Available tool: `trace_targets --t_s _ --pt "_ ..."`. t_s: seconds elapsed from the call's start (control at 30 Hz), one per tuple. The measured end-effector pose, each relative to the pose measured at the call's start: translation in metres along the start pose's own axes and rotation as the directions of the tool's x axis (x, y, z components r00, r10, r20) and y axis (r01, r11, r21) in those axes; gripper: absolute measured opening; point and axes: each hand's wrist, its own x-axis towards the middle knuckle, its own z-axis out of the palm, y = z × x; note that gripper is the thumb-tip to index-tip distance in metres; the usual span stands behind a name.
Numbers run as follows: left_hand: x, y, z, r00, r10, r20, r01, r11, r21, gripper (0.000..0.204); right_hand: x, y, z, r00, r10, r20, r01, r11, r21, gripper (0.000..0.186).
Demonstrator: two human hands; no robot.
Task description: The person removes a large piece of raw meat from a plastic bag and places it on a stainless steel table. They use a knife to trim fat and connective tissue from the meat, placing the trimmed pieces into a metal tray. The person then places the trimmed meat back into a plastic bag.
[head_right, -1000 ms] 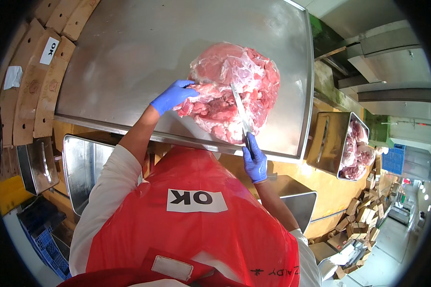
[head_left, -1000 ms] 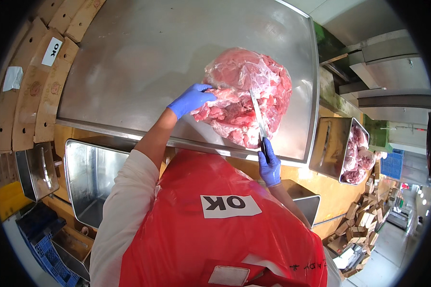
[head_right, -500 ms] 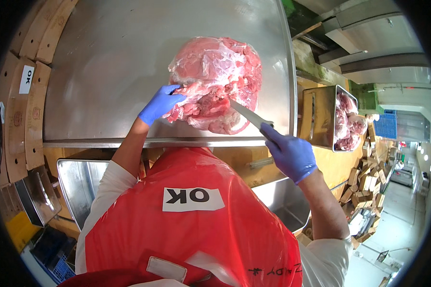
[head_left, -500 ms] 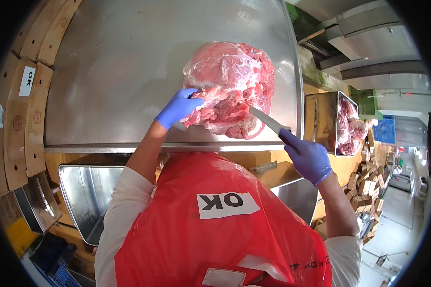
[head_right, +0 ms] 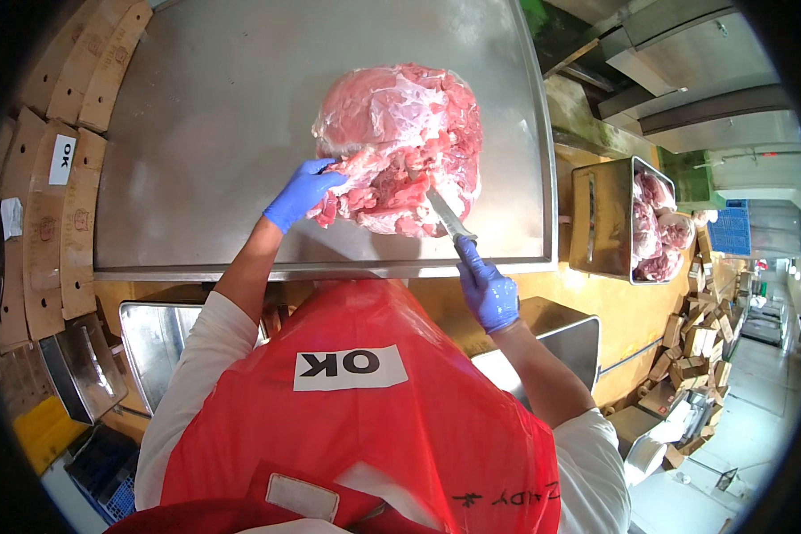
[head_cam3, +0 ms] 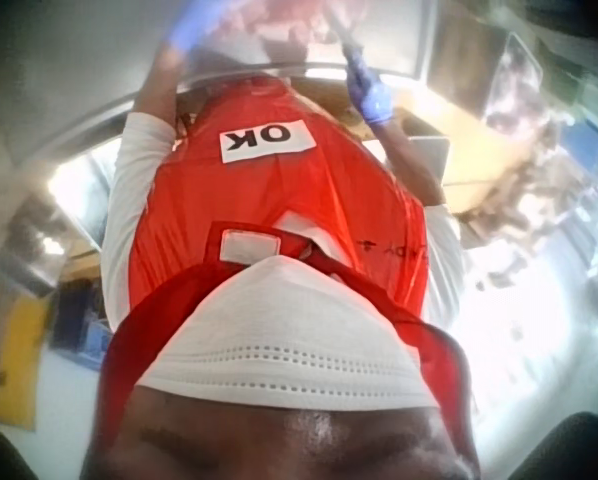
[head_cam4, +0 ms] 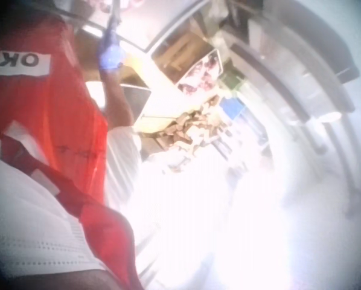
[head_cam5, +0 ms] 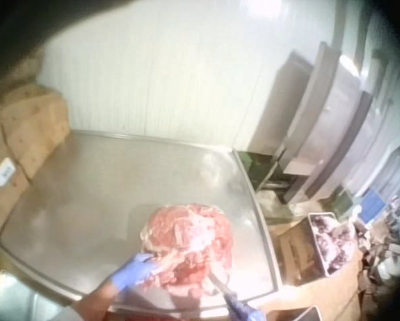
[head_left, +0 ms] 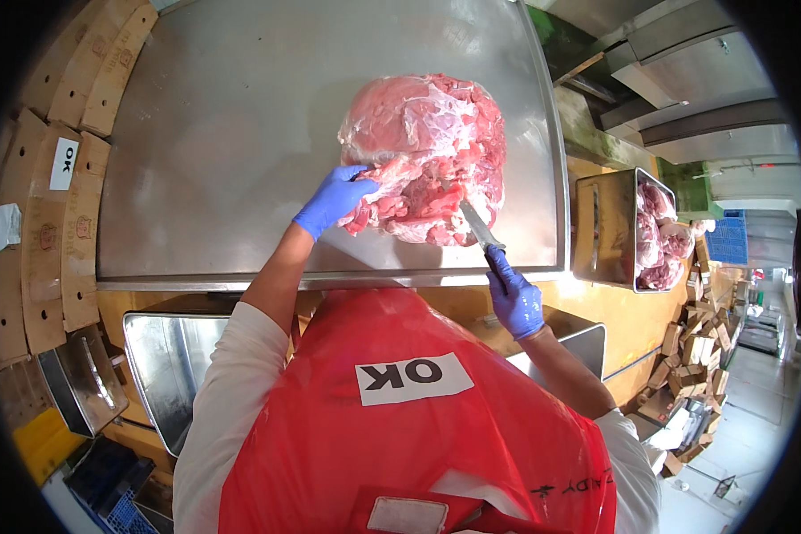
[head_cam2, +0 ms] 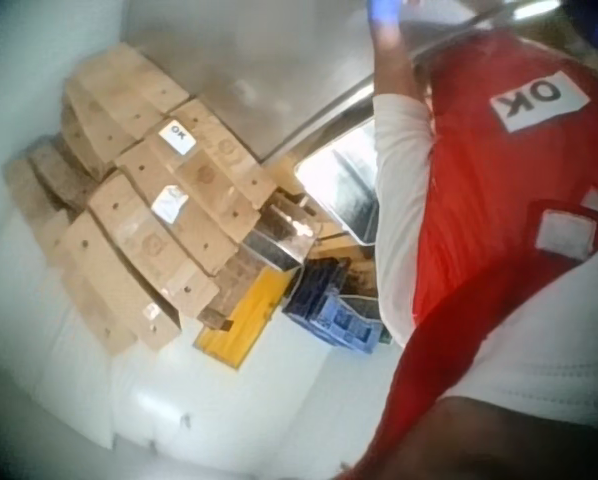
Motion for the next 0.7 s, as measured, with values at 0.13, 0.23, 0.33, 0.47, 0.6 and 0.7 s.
trace_targets --t_s 0.13,0.23,0.33,0.47,0.6,0.7 --pt "0.006 -0.007 0.001 0.999 0.022 -0.039 -0.022 1.0 -0.003 0.03 0.002 -0.014 0.014 0.994 0.104 0.028 -0.107 0.988 0.115 0.051" --pt "0.005 0.0 0.0 1.0 -0.004 -0.022 0.005 1.0 0.021 0.029 -0.001 -0.013 0.024 0.995 0.084 -0.055 -0.073 0.982 0.174 0.053" --pt "0.014 -0.016 -0.01 0.998 0.05 -0.049 -0.044 0.992 0.114 0.029 -0.001 -0.015 0.002 0.996 0.077 -0.042 -0.069 0.985 0.158 0.053" --pt "0.007 -0.008 -0.002 0.997 0.052 -0.051 -0.043 0.984 0.171 0.031 0.019 -0.048 -0.09 0.983 0.056 0.174 -0.017 0.975 -0.22 0.048" --pt "0.001 -0.005 0.004 0.998 -0.064 0.023 0.062 0.995 0.074 0.03 0.048 -0.088 -0.149 0.962 0.001 0.274 0.114 0.908 -0.404 0.045" --pt "-0.005 0.007 0.014 0.986 -0.147 0.082 0.147 0.989 0.008 0.025 0.075 -0.1 -0.159 0.953 -0.006 0.304 0.164 0.852 -0.498 0.043"
